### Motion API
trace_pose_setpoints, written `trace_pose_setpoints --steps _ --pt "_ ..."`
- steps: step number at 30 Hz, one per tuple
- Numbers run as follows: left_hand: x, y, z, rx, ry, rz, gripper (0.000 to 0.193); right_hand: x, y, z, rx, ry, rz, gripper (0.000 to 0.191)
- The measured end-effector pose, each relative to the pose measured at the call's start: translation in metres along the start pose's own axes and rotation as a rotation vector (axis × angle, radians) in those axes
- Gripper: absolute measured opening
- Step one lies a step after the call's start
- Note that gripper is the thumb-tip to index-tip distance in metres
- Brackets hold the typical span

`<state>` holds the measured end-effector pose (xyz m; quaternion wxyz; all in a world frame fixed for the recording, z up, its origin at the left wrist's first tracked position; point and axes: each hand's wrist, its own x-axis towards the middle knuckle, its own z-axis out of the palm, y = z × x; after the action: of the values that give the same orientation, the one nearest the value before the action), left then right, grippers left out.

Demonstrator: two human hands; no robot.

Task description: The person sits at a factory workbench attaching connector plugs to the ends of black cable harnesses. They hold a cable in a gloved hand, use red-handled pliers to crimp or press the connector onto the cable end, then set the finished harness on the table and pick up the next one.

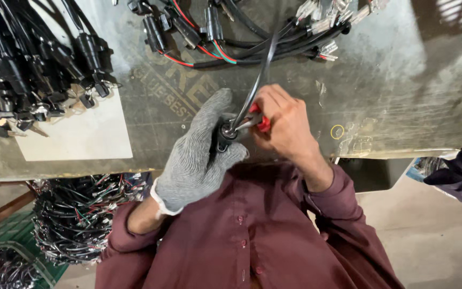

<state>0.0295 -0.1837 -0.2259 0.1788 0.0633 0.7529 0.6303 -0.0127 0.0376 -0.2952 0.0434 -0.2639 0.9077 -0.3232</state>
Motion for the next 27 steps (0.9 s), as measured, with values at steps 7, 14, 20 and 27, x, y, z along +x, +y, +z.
trace_pose_setpoints --steps 7,14,20,27 --pt "-0.007 -0.021 0.021 0.282 0.199 0.091 0.077 -0.006 -0.019 0.002 0.067 0.043 0.032 0.039" --pt "-0.01 -0.025 0.024 0.341 0.165 0.122 0.078 -0.01 -0.015 0.004 0.037 0.03 0.055 0.038" --pt "-0.01 -0.02 0.028 0.684 0.258 0.165 0.07 -0.024 -0.021 0.005 -0.049 0.042 0.178 0.031" --pt "-0.008 -0.023 0.027 0.87 0.258 0.181 0.066 -0.027 -0.025 0.01 -0.064 0.03 0.275 0.033"
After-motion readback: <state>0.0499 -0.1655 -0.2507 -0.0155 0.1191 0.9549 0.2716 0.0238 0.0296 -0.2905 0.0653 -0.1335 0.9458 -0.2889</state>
